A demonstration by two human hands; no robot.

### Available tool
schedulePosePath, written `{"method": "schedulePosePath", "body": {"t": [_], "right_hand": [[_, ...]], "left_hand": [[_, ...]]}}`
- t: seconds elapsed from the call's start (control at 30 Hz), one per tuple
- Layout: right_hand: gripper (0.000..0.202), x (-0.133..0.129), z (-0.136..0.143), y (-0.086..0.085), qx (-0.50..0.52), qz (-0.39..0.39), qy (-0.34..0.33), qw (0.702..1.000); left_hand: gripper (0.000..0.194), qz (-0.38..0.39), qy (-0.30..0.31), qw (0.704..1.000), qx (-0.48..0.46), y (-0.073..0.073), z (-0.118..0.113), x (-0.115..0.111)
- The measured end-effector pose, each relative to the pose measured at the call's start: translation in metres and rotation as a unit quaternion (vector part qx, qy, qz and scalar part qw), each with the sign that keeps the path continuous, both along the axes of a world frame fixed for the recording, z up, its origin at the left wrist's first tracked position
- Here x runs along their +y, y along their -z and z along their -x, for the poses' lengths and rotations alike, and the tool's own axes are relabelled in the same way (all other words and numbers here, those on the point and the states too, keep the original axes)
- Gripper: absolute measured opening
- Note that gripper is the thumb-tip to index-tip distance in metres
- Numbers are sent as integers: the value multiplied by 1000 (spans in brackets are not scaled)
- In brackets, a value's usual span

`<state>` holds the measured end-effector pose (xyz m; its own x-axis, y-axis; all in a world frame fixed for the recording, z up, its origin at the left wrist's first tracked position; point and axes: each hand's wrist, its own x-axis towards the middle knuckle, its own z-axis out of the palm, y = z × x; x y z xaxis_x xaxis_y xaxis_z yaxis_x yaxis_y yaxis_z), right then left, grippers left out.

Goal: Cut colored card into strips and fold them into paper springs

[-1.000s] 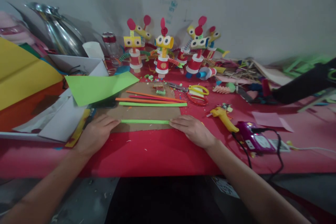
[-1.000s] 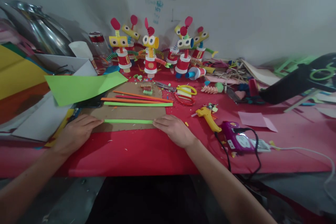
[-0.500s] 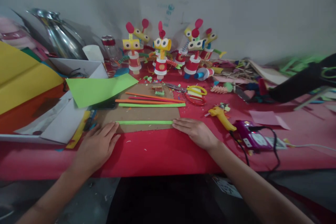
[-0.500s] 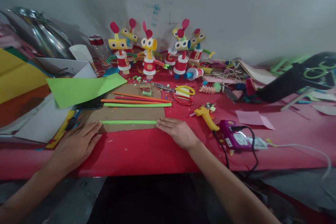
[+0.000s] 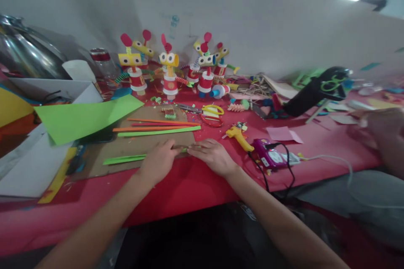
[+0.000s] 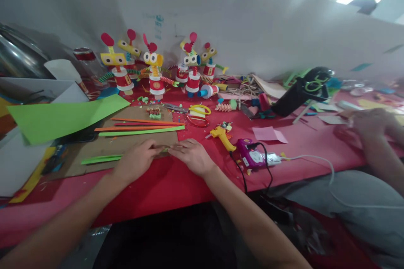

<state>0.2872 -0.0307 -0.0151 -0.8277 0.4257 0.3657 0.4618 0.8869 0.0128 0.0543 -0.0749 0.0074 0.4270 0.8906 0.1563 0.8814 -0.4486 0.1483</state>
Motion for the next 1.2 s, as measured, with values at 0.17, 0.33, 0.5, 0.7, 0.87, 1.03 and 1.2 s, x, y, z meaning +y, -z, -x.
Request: {"method": "schedulePosePath", "body": {"t": [0.17, 0.33, 0.5, 0.7, 0.87, 1.03, 1.2], "right_hand": [[32, 4, -6, 2, 21, -11, 86, 996], [30, 2, -6, 0, 8, -4, 138, 990], [30, -4, -28, -13, 28, -8, 286, 958], [34, 2, -68, -15, 10, 19, 524, 852], [27, 11, -70, -14, -9, 62, 515, 855], [37, 18, -67, -24, 26, 126, 557, 820], [28, 0, -60, -40, 182, 162, 550, 799]], "left_hand": [[37, 7, 4, 996, -86, 27, 8, 12], [36, 6, 2, 993, -122, 29, 14, 14], [33, -17, -9, 992, -128, 32, 15, 18], [31, -66, -75, 991, -91, 25, 13, 18], [32, -49, -74, 992, -92, 21, 12, 18], [31, -47, -65, 992, -92, 20, 11, 20], [31, -56, -63, 993, -85, 19, 10, 22]]}}
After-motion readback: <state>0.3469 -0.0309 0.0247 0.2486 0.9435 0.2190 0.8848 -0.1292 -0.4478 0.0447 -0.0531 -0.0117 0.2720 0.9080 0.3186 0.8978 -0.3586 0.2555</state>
